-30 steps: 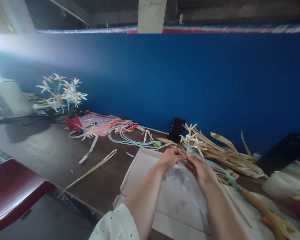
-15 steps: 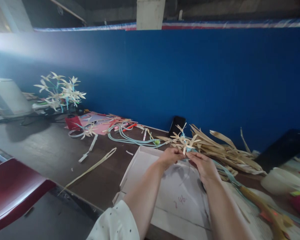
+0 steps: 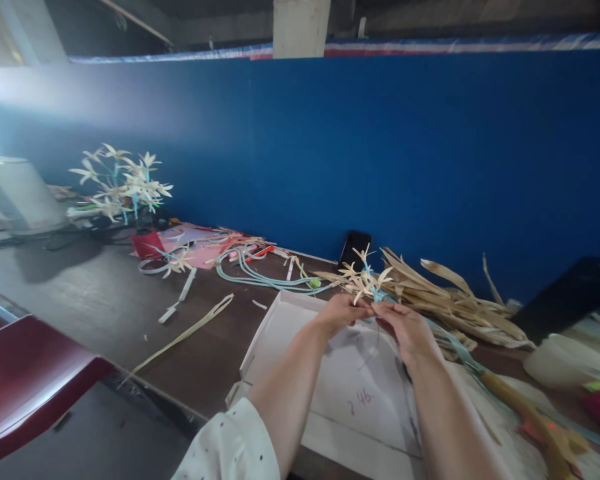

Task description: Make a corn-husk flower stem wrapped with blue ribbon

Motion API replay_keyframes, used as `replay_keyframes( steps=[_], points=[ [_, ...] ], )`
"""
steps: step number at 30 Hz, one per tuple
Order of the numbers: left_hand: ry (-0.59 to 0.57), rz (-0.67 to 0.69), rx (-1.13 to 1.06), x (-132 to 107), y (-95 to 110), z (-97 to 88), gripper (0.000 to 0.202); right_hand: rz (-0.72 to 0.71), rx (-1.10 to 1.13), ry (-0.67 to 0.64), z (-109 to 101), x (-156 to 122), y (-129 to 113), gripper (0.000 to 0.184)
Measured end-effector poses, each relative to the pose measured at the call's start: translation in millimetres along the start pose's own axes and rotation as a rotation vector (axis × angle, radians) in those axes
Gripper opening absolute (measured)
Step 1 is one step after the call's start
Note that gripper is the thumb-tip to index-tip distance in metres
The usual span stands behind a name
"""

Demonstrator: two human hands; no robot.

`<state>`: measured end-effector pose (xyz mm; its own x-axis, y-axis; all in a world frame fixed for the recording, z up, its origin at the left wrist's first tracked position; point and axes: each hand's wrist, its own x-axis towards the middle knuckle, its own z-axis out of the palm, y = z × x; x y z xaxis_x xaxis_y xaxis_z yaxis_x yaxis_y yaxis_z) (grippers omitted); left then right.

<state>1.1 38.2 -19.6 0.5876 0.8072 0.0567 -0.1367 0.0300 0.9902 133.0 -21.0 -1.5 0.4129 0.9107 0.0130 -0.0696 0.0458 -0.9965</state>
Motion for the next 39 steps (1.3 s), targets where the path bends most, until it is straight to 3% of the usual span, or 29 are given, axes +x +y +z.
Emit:
replay_keyframes(
  steps=[10, 19, 27, 34, 39],
  points=[
    [-0.01, 0.098, -0.001, 0.3, 3.3, 2.5, 0.027, 0.097, 0.119, 0.038, 6.1, -4.4, -5.7, 0.025],
    [0.112, 0.155, 0.142, -2.0, 6.3, 9.4, 0.019, 0.119, 0.208, 0.06, 7.2, -1.8, -4.8, 0.026],
    [0.109, 0.155, 0.171, -1.4, 8.5, 9.7, 0.023, 0.096, 0.223, 0.08, 9.2, -5.4, -12.0, 0.027],
    [0.109, 0.157, 0.137, -0.4, 6.9, 9.3, 0.023, 0.165, 0.252, 0.096, 11.0, -8.1, -16.4, 0.028],
    [0.122, 0.205, 0.242, -3.6, 13.3, 12.8, 0.025, 0.157, 0.26, 0.105, 10.2, -8.0, -17.1, 0.027]
  ],
)
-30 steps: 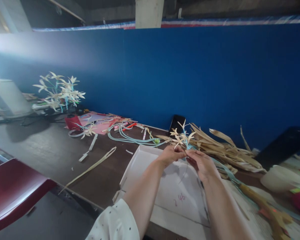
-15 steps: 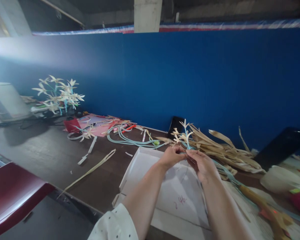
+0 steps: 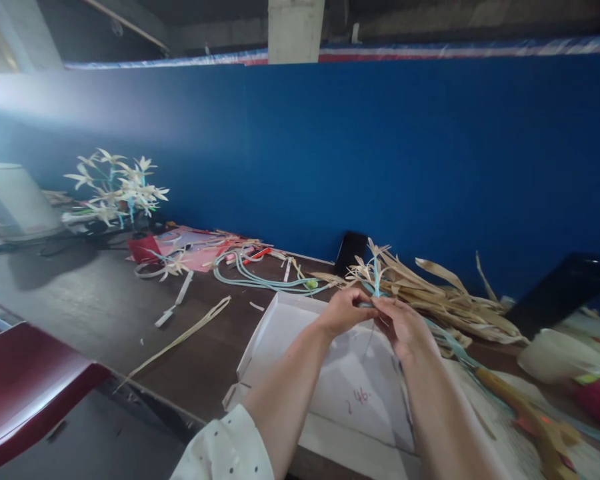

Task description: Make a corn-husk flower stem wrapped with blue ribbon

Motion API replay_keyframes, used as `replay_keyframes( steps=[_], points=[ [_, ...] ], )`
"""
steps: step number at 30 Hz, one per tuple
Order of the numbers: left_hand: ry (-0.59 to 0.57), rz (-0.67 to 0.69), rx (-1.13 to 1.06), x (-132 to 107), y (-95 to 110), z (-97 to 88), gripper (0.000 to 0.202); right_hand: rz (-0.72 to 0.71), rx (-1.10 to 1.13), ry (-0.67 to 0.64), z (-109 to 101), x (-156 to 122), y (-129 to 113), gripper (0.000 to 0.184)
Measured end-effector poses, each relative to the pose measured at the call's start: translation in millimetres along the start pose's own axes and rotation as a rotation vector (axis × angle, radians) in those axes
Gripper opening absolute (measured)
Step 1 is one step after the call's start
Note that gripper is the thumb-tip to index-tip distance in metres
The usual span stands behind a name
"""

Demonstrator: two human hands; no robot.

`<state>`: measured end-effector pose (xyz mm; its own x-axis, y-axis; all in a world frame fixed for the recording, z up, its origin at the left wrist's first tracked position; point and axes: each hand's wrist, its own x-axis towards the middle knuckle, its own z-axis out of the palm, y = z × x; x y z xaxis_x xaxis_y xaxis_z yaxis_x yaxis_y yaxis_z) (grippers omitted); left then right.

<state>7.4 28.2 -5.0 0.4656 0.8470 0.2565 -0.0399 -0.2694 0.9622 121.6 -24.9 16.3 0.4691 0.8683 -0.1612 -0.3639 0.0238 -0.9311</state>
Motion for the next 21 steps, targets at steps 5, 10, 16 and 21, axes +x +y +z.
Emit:
replay_keyframes(
  steps=[5, 10, 16, 21],
  points=[
    [0.031, 0.084, 0.046, -1.5, 5.7, 3.0, 0.017, -0.028, 0.004, 0.022, 0.1, 0.8, 0.3, 0.026],
    [0.03, 0.079, 0.06, -2.4, 8.8, 2.8, 0.014, -0.107, -0.078, 0.078, -1.0, 4.4, 2.3, 0.027],
    [0.02, 0.06, 0.029, -1.1, 5.7, 2.2, 0.017, -0.244, -0.167, 0.051, -7.5, 12.5, 9.6, 0.026],
    [0.068, 0.035, 0.033, 0.8, 1.8, 3.6, 0.013, -0.383, -0.372, 0.105, -10.6, 13.3, 12.1, 0.026]
  ],
)
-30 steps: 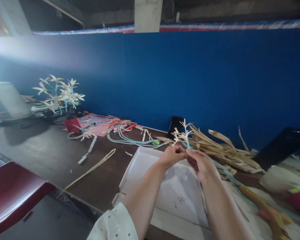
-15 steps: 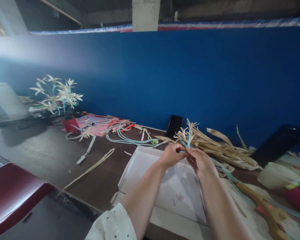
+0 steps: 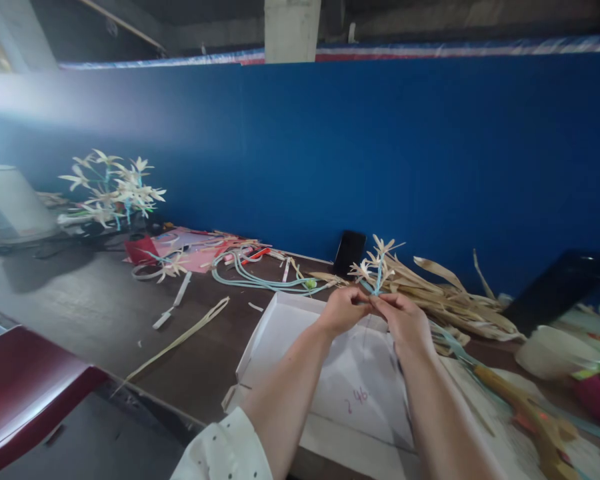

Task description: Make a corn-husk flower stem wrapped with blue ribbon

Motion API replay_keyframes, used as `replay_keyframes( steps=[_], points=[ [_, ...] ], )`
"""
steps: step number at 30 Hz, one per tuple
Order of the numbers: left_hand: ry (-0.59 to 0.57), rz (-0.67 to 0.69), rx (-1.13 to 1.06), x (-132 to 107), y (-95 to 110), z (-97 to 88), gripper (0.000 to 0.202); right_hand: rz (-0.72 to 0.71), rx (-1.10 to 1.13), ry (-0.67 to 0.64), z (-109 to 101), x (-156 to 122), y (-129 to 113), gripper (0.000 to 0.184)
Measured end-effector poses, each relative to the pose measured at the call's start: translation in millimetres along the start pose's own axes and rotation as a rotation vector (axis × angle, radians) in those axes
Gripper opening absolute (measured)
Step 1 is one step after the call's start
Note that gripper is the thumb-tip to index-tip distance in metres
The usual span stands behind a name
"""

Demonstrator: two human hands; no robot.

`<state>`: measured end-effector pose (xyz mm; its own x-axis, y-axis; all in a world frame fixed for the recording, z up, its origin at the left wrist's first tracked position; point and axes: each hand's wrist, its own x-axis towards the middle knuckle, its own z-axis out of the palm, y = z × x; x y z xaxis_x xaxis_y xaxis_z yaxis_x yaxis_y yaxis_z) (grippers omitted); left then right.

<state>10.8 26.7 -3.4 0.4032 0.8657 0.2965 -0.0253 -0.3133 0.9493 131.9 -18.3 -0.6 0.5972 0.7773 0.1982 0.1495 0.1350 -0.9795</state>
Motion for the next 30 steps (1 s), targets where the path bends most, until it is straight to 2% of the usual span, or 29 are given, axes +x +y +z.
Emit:
replay_keyframes(
  steps=[4, 6, 10, 14, 18, 24, 30],
  points=[
    [0.018, -0.013, 0.008, -0.3, 2.5, -0.6, 0.013, -0.03, -0.147, 0.039, 0.5, -2.0, -1.0, 0.03],
    [0.01, -0.03, -0.019, -0.3, 3.6, -1.8, 0.015, 0.014, -0.05, 0.01, 2.4, -3.1, -2.1, 0.033],
    [-0.016, -0.075, -0.09, 1.0, 1.2, -4.4, 0.021, 0.204, 0.237, -0.092, 5.3, -5.0, -6.7, 0.034],
    [-0.011, -0.119, -0.146, 3.0, -4.2, -5.7, 0.027, 0.306, 0.308, -0.098, 4.0, -5.7, -8.8, 0.035],
    [-0.023, -0.127, -0.163, 2.9, -3.7, -5.8, 0.025, 0.259, 0.264, -0.148, 3.1, -4.6, -5.1, 0.032],
    [-0.08, -0.128, -0.131, 0.5, 1.1, -7.6, 0.024, 0.157, 0.205, -0.143, 1.4, -0.9, 0.8, 0.028],
    [-0.167, -0.174, -0.209, 2.4, -5.7, -11.9, 0.028, 0.161, 0.195, -0.15, -0.5, -2.7, -4.2, 0.026]
  ],
)
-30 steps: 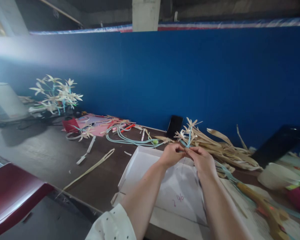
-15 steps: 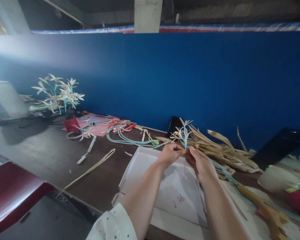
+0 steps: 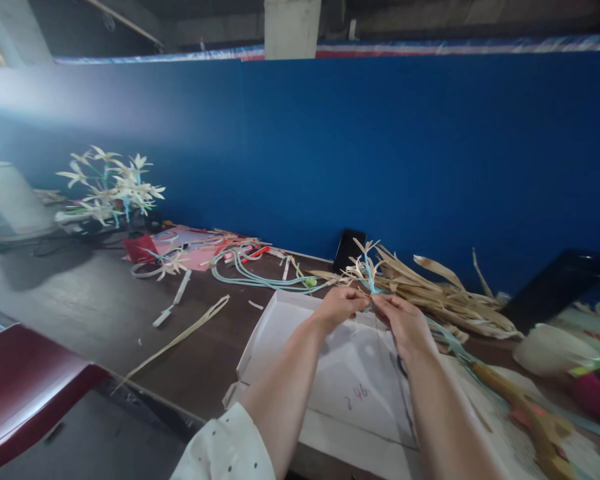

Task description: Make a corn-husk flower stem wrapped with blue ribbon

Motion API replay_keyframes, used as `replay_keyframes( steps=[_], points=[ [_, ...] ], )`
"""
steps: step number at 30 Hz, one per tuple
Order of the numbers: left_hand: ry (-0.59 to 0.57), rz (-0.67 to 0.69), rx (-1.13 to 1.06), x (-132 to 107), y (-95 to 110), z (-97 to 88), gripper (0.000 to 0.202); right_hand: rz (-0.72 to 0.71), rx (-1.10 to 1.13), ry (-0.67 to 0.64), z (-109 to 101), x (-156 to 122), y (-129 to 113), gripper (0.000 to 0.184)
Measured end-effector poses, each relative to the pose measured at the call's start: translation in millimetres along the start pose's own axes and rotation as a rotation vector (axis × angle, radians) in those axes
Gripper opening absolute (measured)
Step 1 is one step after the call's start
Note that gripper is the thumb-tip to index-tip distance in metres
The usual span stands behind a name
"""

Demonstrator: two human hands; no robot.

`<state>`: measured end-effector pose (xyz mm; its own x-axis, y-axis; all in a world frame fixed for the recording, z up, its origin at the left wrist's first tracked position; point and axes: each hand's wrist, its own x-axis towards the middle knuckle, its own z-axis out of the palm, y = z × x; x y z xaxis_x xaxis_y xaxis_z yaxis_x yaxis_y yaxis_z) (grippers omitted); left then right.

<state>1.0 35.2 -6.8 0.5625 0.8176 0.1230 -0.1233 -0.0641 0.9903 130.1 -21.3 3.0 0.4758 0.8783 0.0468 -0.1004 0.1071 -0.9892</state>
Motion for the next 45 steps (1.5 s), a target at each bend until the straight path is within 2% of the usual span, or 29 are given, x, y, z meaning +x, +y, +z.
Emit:
replay_keyframes(
  steps=[4, 10, 15, 22, 27, 32, 36, 40, 45],
  points=[
    [0.024, 0.024, 0.076, 0.3, 1.5, -0.2, 0.025, -0.008, -0.015, 0.003, 0.9, -2.1, -2.3, 0.025],
    [0.09, 0.02, 0.154, -5.3, 10.7, 2.9, 0.018, -0.033, -0.083, -0.009, -4.4, 4.0, 7.8, 0.027],
    [0.093, 0.028, 0.171, -5.3, 9.7, 3.3, 0.017, -0.091, -0.17, -0.011, -6.0, 4.6, 9.1, 0.029],
    [0.014, 0.034, 0.193, -2.1, 5.8, -2.4, 0.019, -0.163, -0.378, -0.027, -4.6, -1.2, -1.0, 0.024],
    [0.069, 0.027, 0.243, -1.4, 4.9, 1.0, 0.017, -0.223, -0.484, -0.022, -5.9, -0.2, -1.7, 0.022],
    [0.12, 0.025, 0.242, 0.2, -0.1, 5.1, 0.018, -0.188, -0.386, -0.011, -7.1, 4.3, 6.1, 0.025],
    [0.056, 0.026, 0.153, -0.5, -0.8, 2.4, 0.019, -0.128, -0.267, 0.017, -6.6, 6.9, 12.3, 0.028],
    [-0.012, 0.015, 0.073, -1.8, 0.4, 1.0, 0.023, -0.128, -0.187, 0.016, -8.6, 10.1, 17.6, 0.029],
    [0.068, 0.033, 0.163, -2.5, 1.2, 3.1, 0.02, -0.108, -0.156, -0.015, -10.3, 12.6, 22.8, 0.031]
  ],
)
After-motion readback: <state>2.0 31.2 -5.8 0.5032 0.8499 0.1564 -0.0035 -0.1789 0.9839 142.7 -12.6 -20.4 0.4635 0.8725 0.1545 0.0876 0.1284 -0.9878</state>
